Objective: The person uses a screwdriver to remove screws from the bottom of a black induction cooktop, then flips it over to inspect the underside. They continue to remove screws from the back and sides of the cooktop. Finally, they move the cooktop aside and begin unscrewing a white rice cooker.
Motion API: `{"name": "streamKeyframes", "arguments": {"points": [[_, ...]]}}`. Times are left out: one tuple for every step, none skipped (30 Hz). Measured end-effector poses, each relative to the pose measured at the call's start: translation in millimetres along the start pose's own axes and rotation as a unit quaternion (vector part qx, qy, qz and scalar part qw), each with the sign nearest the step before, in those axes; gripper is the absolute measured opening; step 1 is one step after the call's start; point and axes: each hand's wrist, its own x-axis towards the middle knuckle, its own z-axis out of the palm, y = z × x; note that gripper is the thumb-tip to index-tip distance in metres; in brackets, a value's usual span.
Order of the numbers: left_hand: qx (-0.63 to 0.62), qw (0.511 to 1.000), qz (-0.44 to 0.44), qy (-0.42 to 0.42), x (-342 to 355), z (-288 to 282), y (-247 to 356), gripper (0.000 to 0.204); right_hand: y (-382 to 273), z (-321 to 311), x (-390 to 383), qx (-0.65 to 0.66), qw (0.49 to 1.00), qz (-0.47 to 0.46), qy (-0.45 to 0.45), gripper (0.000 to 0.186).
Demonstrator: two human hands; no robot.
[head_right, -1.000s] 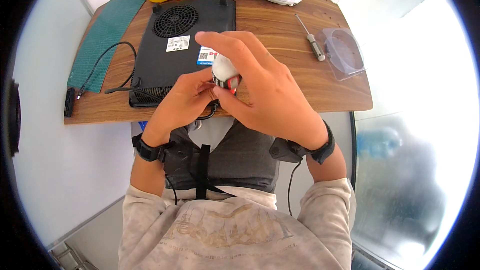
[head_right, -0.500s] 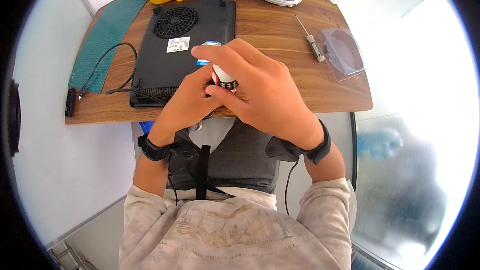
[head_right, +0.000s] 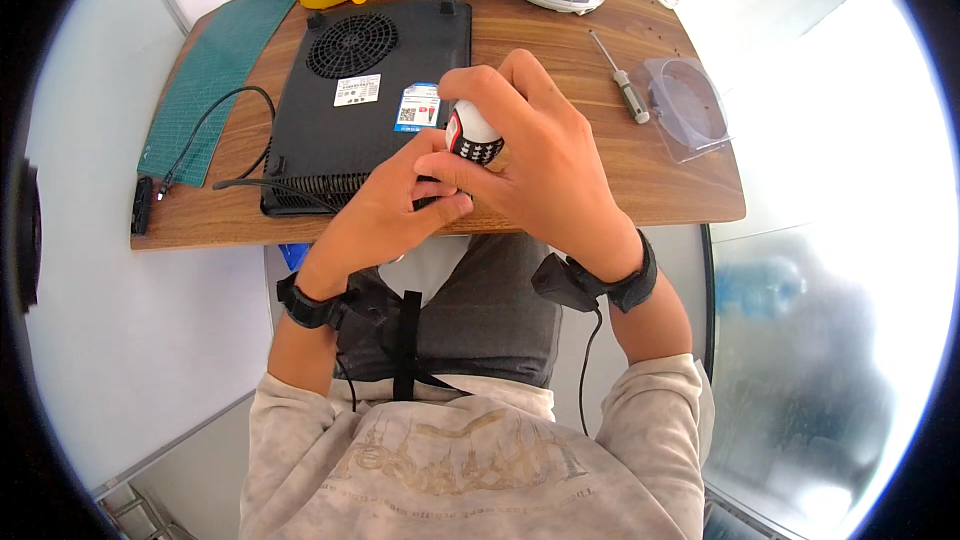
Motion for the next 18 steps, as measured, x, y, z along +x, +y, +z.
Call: {"name": "streamKeyframes", "arguments": {"points": [[0.005,1.000,-0.003,-0.003,0,1,-1,0.038,0,2,0,-0.002,1.000,0.021,-0.001,0.048],[0.008,1.000,-0.016,-0.008,2,-1,0,0.037,-1,4,1,0.016,1.000,-0.009,0.021,0.049],[0.011,0.999,-0.029,-0.014,5,-4,0,0.037,-2,7,3,0.034,0.998,-0.039,0.043,0.050],[0.014,0.999,-0.041,-0.020,6,-7,0,0.036,-3,8,4,0.054,0.996,-0.051,0.050,0.051],[0.018,0.999,-0.022,-0.022,6,-9,-4,0.037,-4,9,6,0.074,0.994,-0.063,0.056,0.051],[0.022,0.999,-0.002,-0.024,5,-11,-9,0.037,-6,10,7,0.097,0.992,-0.058,0.048,0.051],[0.026,0.999,0.017,-0.026,4,-13,-13,0.037,-5,10,7,0.098,0.992,-0.064,0.043,0.050],[0.054,0.998,0.031,-0.026,3,-16,-15,0.038,-4,10,7,0.099,0.992,-0.071,0.038,0.050],[0.081,0.995,0.045,-0.026,4,-18,-12,0.040,2,8,6,0.076,0.993,-0.088,0.037,0.049],[0.107,0.992,0.059,-0.027,4,-19,-9,0.041,5,7,5,0.052,0.992,-0.105,0.036,0.049],[0.097,0.994,0.040,-0.018,4,-17,-7,0.041,6,7,4,0.017,0.995,-0.093,0.030,0.050],[0.088,0.996,0.020,-0.008,3,-12,-3,0.042,5,8,2,-0.019,0.996,-0.082,0.023,0.050],[0.079,0.997,0.001,0.002,2,-8,-2,0.042,4,8,2,-0.026,0.996,-0.080,0.025,0.050],[0.093,0.995,0.028,0.015,2,-5,-2,0.042,3,9,3,-0.034,0.996,-0.077,0.027,0.050],[0.108,0.992,0.055,0.030,1,-1,-4,0.042,-2,12,7,-0.013,0.996,-0.084,0.036,0.050],[0.122,0.988,0.082,0.044,0,0,-5,0.042,-5,14,10,0.008,0.995,-0.090,0.045,0.052],[0.098,0.993,0.061,0.040,0,1,-5,0.042,-5,14,9,0.029,0.995,-0.089,0.027,0.051],[0.073,0.996,0.039,0.034,1,1,-3,0.042,-5,13,8,0.050,0.995,-0.087,0.009,0.051]]}}
